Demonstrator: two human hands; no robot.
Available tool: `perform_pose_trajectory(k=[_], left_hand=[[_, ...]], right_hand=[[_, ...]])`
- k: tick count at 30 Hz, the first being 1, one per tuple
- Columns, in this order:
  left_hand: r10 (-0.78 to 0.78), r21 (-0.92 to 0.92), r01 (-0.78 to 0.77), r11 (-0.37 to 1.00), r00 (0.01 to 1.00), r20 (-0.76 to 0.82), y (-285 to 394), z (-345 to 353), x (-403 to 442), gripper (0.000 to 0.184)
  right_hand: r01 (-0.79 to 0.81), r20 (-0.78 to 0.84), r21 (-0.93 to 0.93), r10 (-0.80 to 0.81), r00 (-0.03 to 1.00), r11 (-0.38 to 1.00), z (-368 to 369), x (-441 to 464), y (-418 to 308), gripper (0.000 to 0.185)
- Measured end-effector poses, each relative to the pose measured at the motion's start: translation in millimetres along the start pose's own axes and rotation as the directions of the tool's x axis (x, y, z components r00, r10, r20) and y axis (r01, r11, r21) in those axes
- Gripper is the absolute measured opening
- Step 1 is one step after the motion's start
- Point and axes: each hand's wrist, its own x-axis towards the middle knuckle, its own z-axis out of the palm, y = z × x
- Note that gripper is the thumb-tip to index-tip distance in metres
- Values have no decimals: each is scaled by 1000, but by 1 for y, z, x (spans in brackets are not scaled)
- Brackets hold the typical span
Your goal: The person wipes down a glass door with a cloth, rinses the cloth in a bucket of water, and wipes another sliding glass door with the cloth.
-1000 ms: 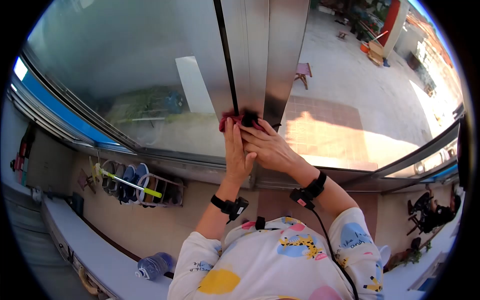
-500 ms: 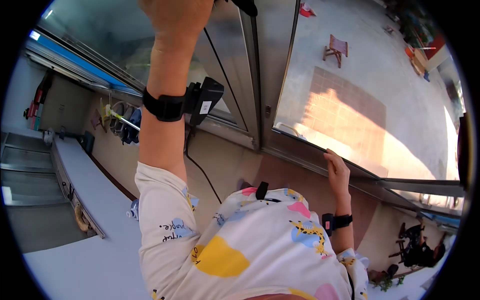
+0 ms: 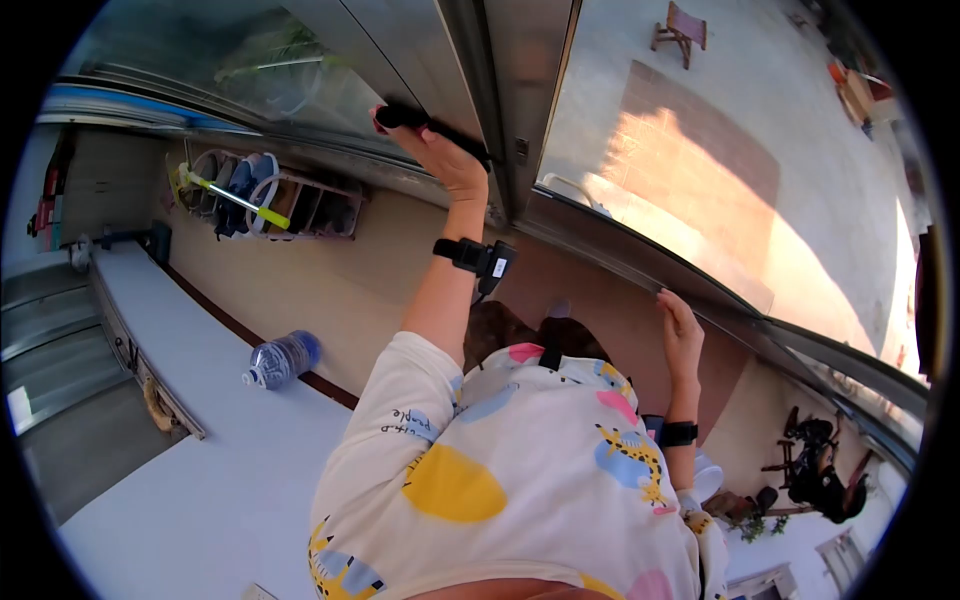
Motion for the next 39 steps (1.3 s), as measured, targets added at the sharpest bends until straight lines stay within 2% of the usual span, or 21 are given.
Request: perform_pose_trajectory(k=[1, 2, 3, 4, 5, 6, 7, 9, 11, 12, 15, 18, 22, 24, 26, 27, 29, 32, 34, 36, 39], left_hand=[[-202, -51, 201, 978, 979, -13, -38, -2, -14, 68], [-212, -53, 211, 976, 977, -7, -82, -3, -30, 68], [-346, -106, 339, 935, 936, -66, -127, -3, -47, 69], [-474, -162, 454, 876, 873, -113, -131, 0, -52, 69], [-476, -162, 458, 874, 874, -98, -133, -1, -55, 69], [-715, -381, 657, 650, 699, -13, -135, -4, -58, 65], [-873, -545, 769, 335, 470, 127, -131, -6, -59, 62], [-887, -460, 845, 274, 407, 218, -173, -17, -64, 57], [-898, -390, 918, 65, 224, 378, -166, -22, -60, 52], [-939, -269, 960, 82, 165, 303, -162, -25, -57, 49], [-965, -205, 978, 30, 81, 248, -41, -10, -21, 49], [-865, -210, 972, 104, 193, 464, 14, -21, 21, 45], [-829, -171, 929, 329, 370, 420, 77, -28, 50, 41], [-823, -167, 915, 368, 404, 400, 71, -25, 48, 40], [-726, -306, 894, 328, 445, 524, 23, -27, 39, 40], [-731, -301, 898, 320, 436, 525, 2, -30, 32, 40], [-796, -218, 949, 228, 311, 520, -45, -29, 18, 50], [-792, -226, 959, 172, 271, 547, -127, -36, -2, 53], [-813, -226, 960, 163, 261, 521, -150, -37, -16, 54], [-841, -203, 966, 158, 240, 486, -180, -41, -30, 51], [-906, -159, 981, 113, 167, 389, -165, -31, -43, 51]], right_hand=[[-12, 4, -24, 12, 1000, 1000, -3, -4, 1, 18], [-20, 2, -32, 20, 1000, 999, -5, -8, 4, 18], [-23, -5, -44, 22, 1000, 999, -7, -12, 8, 17], [-27, -14, -53, 26, 1000, 998, -9, -17, 12, 17], [-38, -26, -53, 37, 999, 998, -11, -22, 15, 17], [-42, -41, -72, 39, 998, 997, -13, -27, 19, 17], [-46, -54, -93, 42, 998, 995, -17, -33, 22, 16], [-99, -75, -57, 95, 993, 993, -21, -42, 29, 16], [-154, -98, -10, 152, 984, 988, -25, -49, 34, 16], [-178, -92, 32, 180, 979, 984, -27, -51, 37, 17], [-201, -86, 93, 209, 974, 975, -32, -50, 51, 17], [-168, -78, 97, 176, 981, 981, -34, -35, 56, 18], [-118, -46, 145, 126, 991, 982, -25, -14, 64, 18], [-93, -45, 138, 100, 994, 986, -17, -7, 62, 18], [-68, -50, 118, 74, 996, 991, -14, -10, 60, 18], [-91, -20, 113, 94, 995, 989, -14, -15, 59, 18], [-110, -3, 104, 111, 994, 988, -13, -24, 61, 17], [-175, -9, 24, 176, 984, 984, -17, -47, 71, 18], [-276, -40, 77, 280, 959, 958, -20, -60, 73, 18], [-277, -65, 36, 279, 958, 960, -18, -70, 73, 18], [-279, -81, 15, 279, 957, 960, -16, -78, 62, 18]])
